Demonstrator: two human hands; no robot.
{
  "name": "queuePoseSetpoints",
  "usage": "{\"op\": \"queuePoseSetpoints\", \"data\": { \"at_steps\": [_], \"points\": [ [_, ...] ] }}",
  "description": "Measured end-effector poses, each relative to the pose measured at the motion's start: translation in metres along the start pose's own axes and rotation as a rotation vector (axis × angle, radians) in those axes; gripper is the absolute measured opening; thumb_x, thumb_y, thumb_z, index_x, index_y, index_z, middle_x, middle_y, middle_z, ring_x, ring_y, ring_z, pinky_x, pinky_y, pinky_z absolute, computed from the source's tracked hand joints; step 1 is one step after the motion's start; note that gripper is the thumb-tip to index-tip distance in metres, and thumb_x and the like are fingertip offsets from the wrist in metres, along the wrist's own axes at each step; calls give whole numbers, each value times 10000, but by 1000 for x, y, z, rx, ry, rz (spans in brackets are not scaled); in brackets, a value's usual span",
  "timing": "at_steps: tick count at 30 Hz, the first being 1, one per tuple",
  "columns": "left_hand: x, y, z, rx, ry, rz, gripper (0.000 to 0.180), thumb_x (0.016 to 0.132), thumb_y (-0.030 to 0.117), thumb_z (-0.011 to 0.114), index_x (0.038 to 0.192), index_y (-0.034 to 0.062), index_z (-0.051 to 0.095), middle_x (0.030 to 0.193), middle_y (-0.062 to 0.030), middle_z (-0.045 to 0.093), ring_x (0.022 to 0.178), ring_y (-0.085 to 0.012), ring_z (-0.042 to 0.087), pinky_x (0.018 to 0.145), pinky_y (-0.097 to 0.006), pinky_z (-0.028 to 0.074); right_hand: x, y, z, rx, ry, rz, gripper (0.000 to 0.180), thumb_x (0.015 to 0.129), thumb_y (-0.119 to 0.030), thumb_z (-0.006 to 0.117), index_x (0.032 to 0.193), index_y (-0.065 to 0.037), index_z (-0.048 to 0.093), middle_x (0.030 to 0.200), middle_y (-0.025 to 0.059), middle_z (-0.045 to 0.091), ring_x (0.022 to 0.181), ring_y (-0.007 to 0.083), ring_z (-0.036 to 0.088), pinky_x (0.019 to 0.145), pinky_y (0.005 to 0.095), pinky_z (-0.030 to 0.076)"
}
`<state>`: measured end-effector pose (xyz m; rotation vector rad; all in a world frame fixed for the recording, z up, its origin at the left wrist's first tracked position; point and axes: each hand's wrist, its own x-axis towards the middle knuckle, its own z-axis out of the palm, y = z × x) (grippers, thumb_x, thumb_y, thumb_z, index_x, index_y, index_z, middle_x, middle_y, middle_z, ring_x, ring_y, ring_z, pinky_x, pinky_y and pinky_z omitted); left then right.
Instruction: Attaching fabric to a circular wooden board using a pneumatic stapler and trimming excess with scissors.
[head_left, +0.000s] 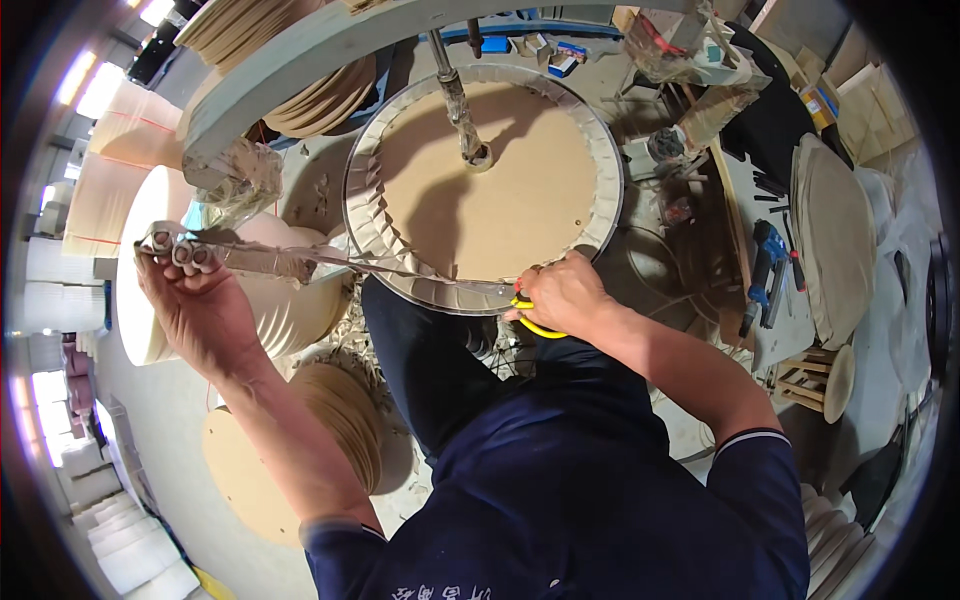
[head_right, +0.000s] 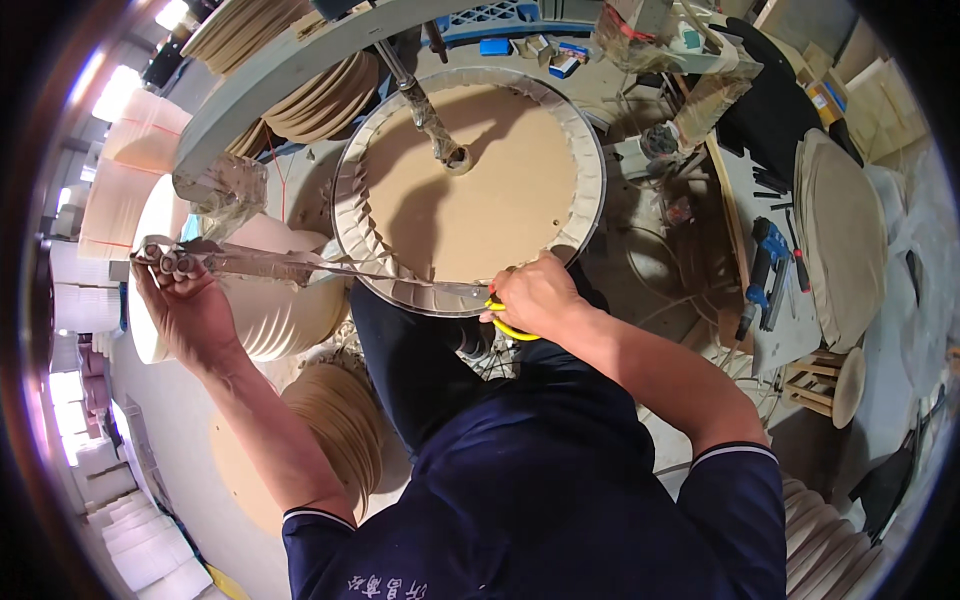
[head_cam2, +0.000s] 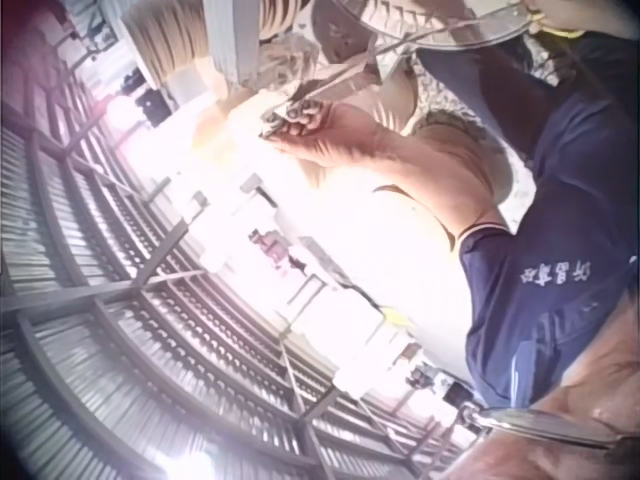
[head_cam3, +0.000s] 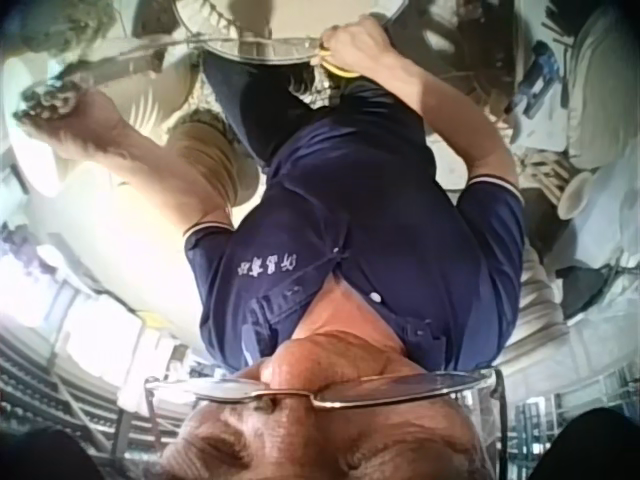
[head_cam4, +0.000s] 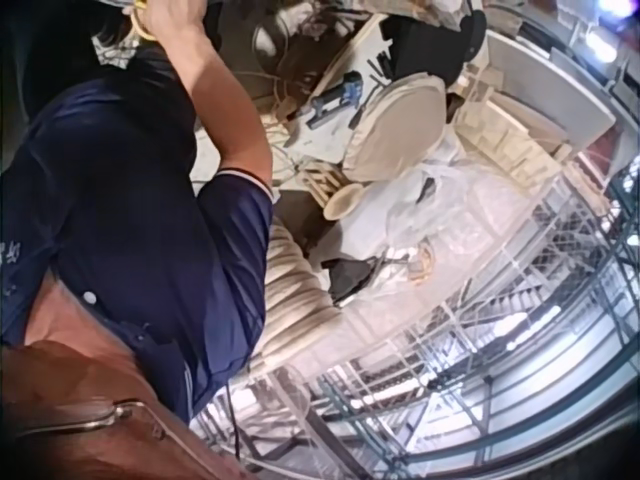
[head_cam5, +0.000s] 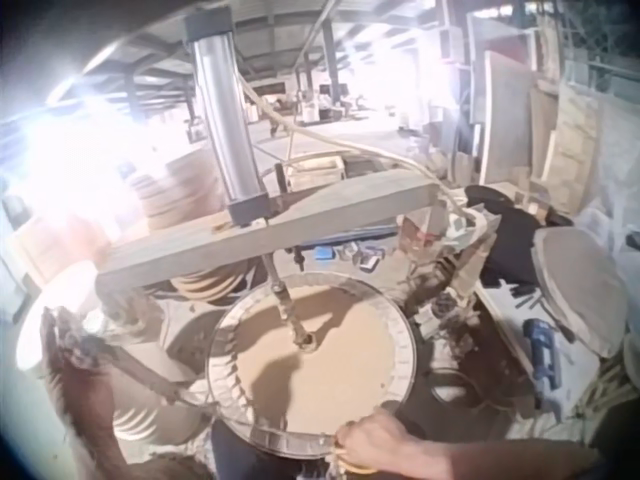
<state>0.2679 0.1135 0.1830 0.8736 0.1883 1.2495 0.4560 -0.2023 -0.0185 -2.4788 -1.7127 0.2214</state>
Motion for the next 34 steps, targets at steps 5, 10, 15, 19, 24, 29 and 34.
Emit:
{"op": "queuePoseSetpoints", "data": {
  "at_steps": [5,10,15,19,24,29,34],
  "points": [
    [-13,6,-31,94,103,56,131,1061,203,649,1080,74,654,892,17,622,712,-86,512,638,-203,438,-3,14,-13,18,8,-17,555,792,-655,756,938,-119,771,762,64,763,764,236,756,780,396,543],
    [-32,29,-76,-79,-4,-92,170,1074,157,613,1172,21,641,990,-38,661,771,-100,558,693,-245,473,-10,43,-17,-21,-42,-73,616,772,-726,724,970,-142,724,744,50,728,752,240,732,816,406,471],
    [-52,29,-60,-165,-35,-114,111,1074,116,586,1118,19,619,885,-30,600,747,-105,528,686,-255,454,-23,44,-30,-113,49,-88,671,693,-767,747,942,-145,706,820,36,700,834,213,697,907,385,408],
    [-51,29,-48,-256,-131,-151,81,1075,120,580,1072,41,596,851,-4,572,749,-98,525,714,-251,458,-19,42,-23,-199,17,-121,676,753,-758,712,966,-116,691,789,41,689,797,205,692,860,373,417],
    [-34,40,-40,-240,-170,-127,86,1082,118,568,1110,48,610,879,-10,617,768,-103,570,732,-253,470,-27,52,-24,-239,-24,-105,675,740,-739,736,955,-101,690,764,57,686,745,222,690,837,374,425],
    [-22,62,-52,-287,-180,-117,90,1079,110,567,1092,32,610,906,-35,633,779,-117,588,732,-276,503,-20,38,-25,-172,95,-135,652,727,-719,760,931,-103,697,773,73,696,756,241,697,852,388,425],
    [-14,81,-71,-373,-269,-238,165,1084,156,582,1179,32,636,1088,-92,653,850,-152,619,740,-263,531,-16,37,-18,-84,-164,-37,574,811,-707,720,980,-159,727,711,68,712,726,243,722,881,369,402]
  ]
}}
